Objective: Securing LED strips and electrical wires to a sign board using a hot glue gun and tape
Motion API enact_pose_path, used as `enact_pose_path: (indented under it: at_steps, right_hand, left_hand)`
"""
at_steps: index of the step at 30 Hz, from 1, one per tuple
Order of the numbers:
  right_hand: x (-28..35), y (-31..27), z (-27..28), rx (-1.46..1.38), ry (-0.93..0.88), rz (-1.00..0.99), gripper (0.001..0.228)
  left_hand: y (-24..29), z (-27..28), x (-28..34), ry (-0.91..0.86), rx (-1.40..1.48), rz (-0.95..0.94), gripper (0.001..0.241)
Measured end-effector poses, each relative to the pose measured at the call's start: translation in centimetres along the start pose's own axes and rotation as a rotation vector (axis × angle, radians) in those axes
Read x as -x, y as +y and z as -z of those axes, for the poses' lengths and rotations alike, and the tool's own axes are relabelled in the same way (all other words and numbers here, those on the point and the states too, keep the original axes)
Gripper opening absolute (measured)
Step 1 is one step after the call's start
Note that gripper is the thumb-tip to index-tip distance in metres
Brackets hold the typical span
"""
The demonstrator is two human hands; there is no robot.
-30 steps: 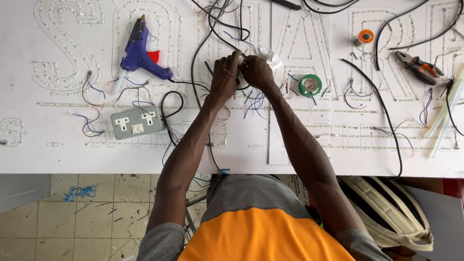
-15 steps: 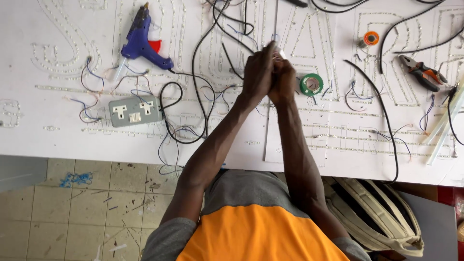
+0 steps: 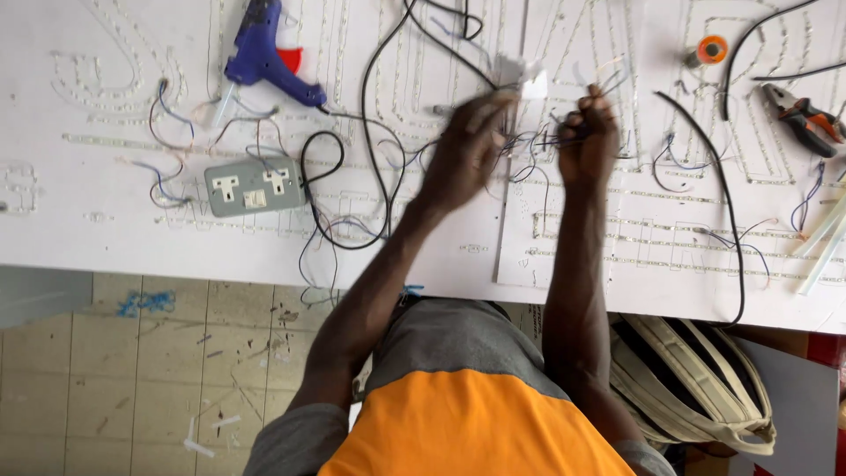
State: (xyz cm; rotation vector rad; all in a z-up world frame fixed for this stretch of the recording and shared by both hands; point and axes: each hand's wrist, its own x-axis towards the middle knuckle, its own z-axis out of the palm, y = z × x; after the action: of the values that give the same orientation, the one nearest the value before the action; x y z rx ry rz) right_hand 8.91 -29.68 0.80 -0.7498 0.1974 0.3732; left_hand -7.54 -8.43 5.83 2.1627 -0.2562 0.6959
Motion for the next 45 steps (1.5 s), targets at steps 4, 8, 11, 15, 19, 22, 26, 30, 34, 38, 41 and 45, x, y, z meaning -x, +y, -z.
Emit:
enact_pose_path:
  at_steps: [4, 8, 11, 15, 19, 22, 26, 30, 34, 38, 41, 45]
  right_hand:
    - [4.1, -4.0, -4.7, 0.234, 0.065, 0.191, 0.016]
    - [6.0, -5.4, -7.5, 0.237, -0.068, 0.256, 0.02]
    - [6.9, -6.1, -9.4, 0.215, -0.105, 0.218, 0.019]
    - [11.5, -8.8, -12.9, 0.314, -0.22, 0.177, 0.013]
    - [13.5, -10.6, -14.5, 0.415, -0.253, 0.299, 0.013]
    - [12.9, -9.2, -14.1, 0.611, -0.192, 0.358, 0.013]
    - [12.0, -6.1, -13.6, 0.965, -0.385, 0.348, 0.029]
    - [11.2, -3.8, -11.7, 1.082, -0.343, 0.408, 0.036]
    - [10.4, -3.7, -8.7, 1.101, -0.289, 0.337, 0.028]
    - [9.3, -5.1, -4.0, 0.869, -0.086, 0.349, 0.023]
    - [9.3, -6.9, -3.7, 0.765, -0.091, 0.34, 0.023]
    - [10.2, -9.6, -4.5, 0.59, -0.074, 0.308, 0.025]
  left_hand:
    - [-3.2, 6.4, 2.5, 0.215, -0.081, 0.169, 0.044]
    - [-7.7, 7.2, 5.3, -0.117, -0.271, 0.184, 0.029]
    - [-8.5, 5.3, 5.8, -0.161, -0.396, 0.177, 0.02]
    - [-5.9, 6.6, 3.3, -0.093, -0.259, 0.226, 0.022]
    - [-0.5, 9.0, -2.3, 0.09, 0.217, 0.197, 0.011]
    - [1.8, 7.1, -5.1, 0.144, 0.703, 0.299, 0.012]
    - [3.3, 1.8, -8.5, 0.144, 0.927, 0.304, 0.01]
    - [4.5, -0.7, -9.7, 0.14, 0.963, 0.329, 0.028]
    - [2.8, -1.5, -7.5, 0.068, 0.721, 0.271, 0.012]
    - [-3.2, -3.9, -1.7, -0.019, 0.333, 0.164, 0.031]
    - [-3.7, -4.5, 1.1, -0.253, -0.055, 0.263, 0.057]
    - [-3.3, -5.8, 1.4, -0.342, -0.283, 0.227, 0.062]
